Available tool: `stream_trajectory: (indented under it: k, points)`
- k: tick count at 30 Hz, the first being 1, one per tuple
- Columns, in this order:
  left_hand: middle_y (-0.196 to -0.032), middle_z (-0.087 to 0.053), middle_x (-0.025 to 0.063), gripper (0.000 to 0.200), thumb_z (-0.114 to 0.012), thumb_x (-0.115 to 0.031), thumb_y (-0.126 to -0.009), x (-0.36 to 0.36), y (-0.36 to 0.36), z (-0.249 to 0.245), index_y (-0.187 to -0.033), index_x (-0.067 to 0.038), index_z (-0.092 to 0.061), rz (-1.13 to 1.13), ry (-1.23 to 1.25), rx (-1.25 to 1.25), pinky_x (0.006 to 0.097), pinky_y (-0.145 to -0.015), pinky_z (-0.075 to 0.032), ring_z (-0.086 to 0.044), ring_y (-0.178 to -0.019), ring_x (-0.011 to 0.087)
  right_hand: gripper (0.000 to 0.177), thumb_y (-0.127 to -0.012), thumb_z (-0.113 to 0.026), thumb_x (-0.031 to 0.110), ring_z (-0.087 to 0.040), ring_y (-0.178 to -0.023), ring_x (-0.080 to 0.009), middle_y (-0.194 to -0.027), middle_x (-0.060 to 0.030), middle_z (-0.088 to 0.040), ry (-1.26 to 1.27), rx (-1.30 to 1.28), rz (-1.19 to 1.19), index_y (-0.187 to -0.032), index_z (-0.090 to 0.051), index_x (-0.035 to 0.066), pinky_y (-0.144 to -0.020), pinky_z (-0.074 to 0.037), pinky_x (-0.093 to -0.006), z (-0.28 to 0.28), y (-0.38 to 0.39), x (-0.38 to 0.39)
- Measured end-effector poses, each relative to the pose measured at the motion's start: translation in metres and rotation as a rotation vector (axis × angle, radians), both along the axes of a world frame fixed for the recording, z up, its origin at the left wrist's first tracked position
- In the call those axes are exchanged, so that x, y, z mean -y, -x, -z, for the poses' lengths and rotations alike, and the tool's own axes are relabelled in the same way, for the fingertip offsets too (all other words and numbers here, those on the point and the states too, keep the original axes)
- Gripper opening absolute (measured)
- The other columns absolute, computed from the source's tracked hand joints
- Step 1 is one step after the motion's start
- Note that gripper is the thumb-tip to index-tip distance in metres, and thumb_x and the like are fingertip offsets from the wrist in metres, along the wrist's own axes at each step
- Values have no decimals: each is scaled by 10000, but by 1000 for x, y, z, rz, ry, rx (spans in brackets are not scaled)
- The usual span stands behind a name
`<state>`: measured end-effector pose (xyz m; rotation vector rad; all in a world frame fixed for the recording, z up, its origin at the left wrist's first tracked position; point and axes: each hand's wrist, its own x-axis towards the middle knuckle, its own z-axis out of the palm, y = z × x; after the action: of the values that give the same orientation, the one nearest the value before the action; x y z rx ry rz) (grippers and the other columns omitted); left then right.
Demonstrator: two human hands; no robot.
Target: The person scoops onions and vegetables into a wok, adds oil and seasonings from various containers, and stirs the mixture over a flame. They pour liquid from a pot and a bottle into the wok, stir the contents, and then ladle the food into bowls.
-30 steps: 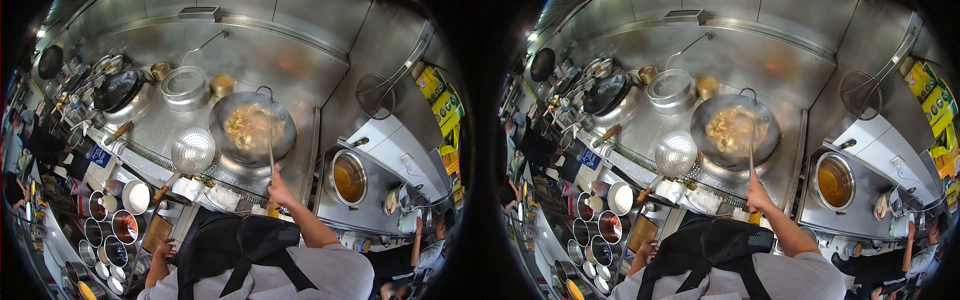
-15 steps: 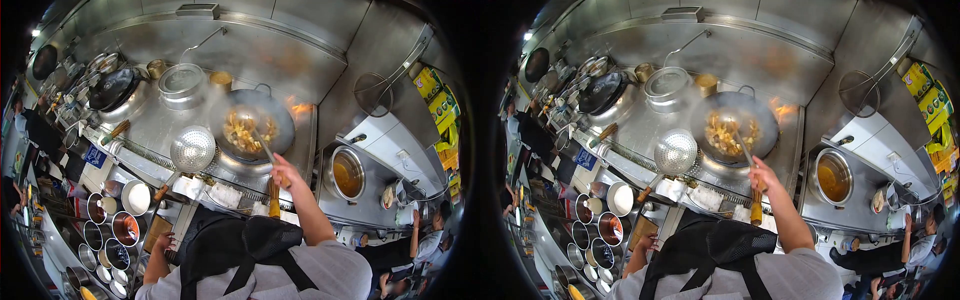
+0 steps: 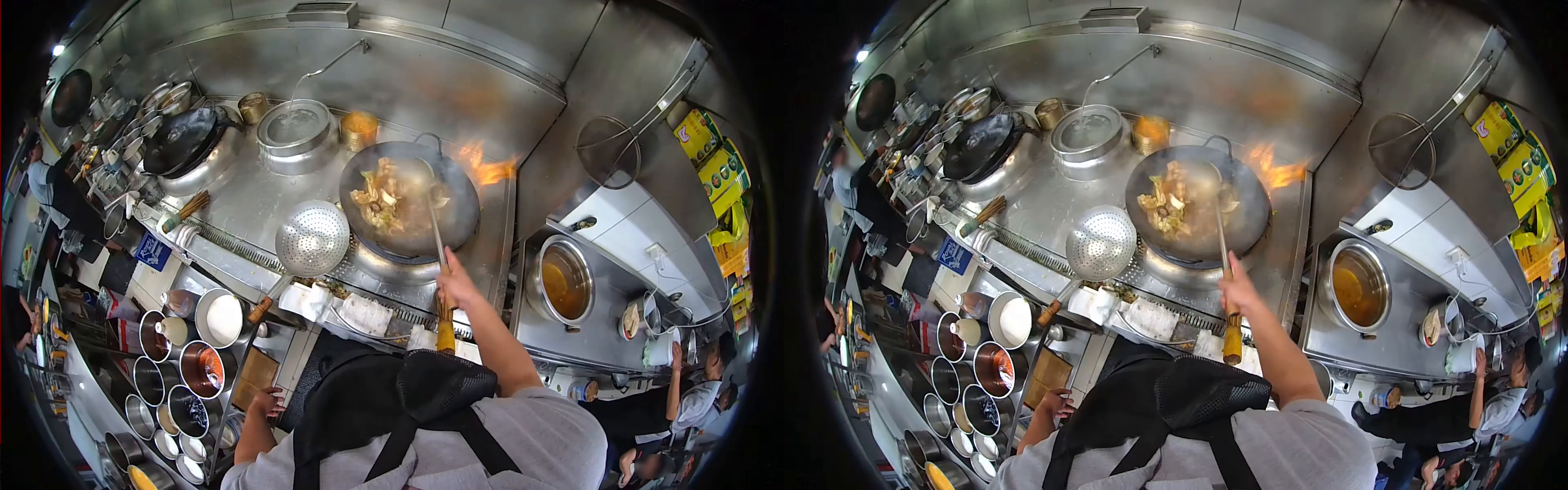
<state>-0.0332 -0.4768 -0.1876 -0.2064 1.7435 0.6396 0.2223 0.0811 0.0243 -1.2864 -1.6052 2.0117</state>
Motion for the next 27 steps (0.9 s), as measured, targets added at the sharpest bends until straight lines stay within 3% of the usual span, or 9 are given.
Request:
stream_trajectory:
  k: [3, 7, 9, 10, 13, 16, 22, 24, 27]
  points:
    - [-1126, -657, 62, 530, -411, 59, -853, -8, -1, -14, -1316, -164, -542, -67, -52, -6, 384, -617, -510, -705, -765, 238, 915, -856, -482, -22, -517, -472, -177, -719, -95, -542, -217, 304, -34, -1553, 17, 298, -412, -452, -351, -11, -3, 51]
    - [-1151, -644, 74, 547, -413, 69, -846, -6, -10, -9, -1327, -163, -531, -84, -49, -13, 371, -602, -512, -703, -798, 248, 890, -865, -503, -22, -512, -473, -169, -732, -89, -543, 179, 48, -81, -1555, -43, 299, -402, -429, -338, -51, -19, 31]
    - [-1147, -646, 77, 545, -413, 68, -848, -5, -11, -4, -1327, -165, -532, -33, -38, 21, 370, -602, -512, -701, -804, 249, 886, -868, -507, -30, -513, -469, -176, -763, -98, -553, 540, -312, 12, -1550, -68, 326, -403, -443, -342, -35, -23, -17]
    - [-1143, -647, 77, 536, -413, 60, -857, -8, -9, -4, -1328, -168, -531, -41, -28, 58, 373, -607, -513, -699, -799, 242, 886, -868, -507, -30, -513, -469, -176, -763, -98, -553, 538, -316, 17, -1550, -68, 326, -403, -443, -342, -23, -21, -18]
    - [-1132, -653, 76, 517, -417, 45, -876, -22, 0, -8, -1330, -176, -528, -62, -59, 30, 385, -627, -513, -699, -799, 237, 887, -870, -512, -16, -523, -479, -166, -722, -73, -533, -254, 209, -62, -1552, -52, 316, -414, -444, -323, 20, -5, 5]
    - [-1119, -661, 73, 492, -424, 26, -894, -34, 7, -15, -1327, -180, -530, -81, -105, -60, 391, -637, -515, -702, -809, 238, 889, -866, -499, -26, -531, -481, -169, -719, -73, -536, -314, 330, -76, -1555, -44, 304, -415, -447, -330, -13, -11, 49]
    - [-1095, -668, 56, 431, -443, -27, -921, -32, 5, -18, -1312, -175, -548, 17, -55, -60, 380, -621, -515, -703, -791, 228, 865, -857, -503, -7, -569, -501, -207, -840, -142, -623, 287, -126, -86, -1557, -41, 203, -425, -457, -337, -22, -12, -11]
    - [-1079, -667, 55, 433, -446, -28, -919, -27, 5, -19, -1313, -177, -548, -12, -70, -70, 380, -615, -513, -701, -783, 228, 875, -862, -485, -18, -533, -471, -180, -747, -84, -547, -165, 53, -140, -1558, -28, 251, -431, -452, -334, 14, -5, -23]
    - [-1056, -664, 55, 440, -444, -26, -915, -19, 12, -19, -1314, -182, -545, -94, -97, -75, 384, -609, -510, -698, -766, 230, 897, -845, -501, -21, -533, -465, -207, -790, -135, -620, -392, 410, -123, -1555, -1, 205, -424, -452, -343, 2, -13, 26]
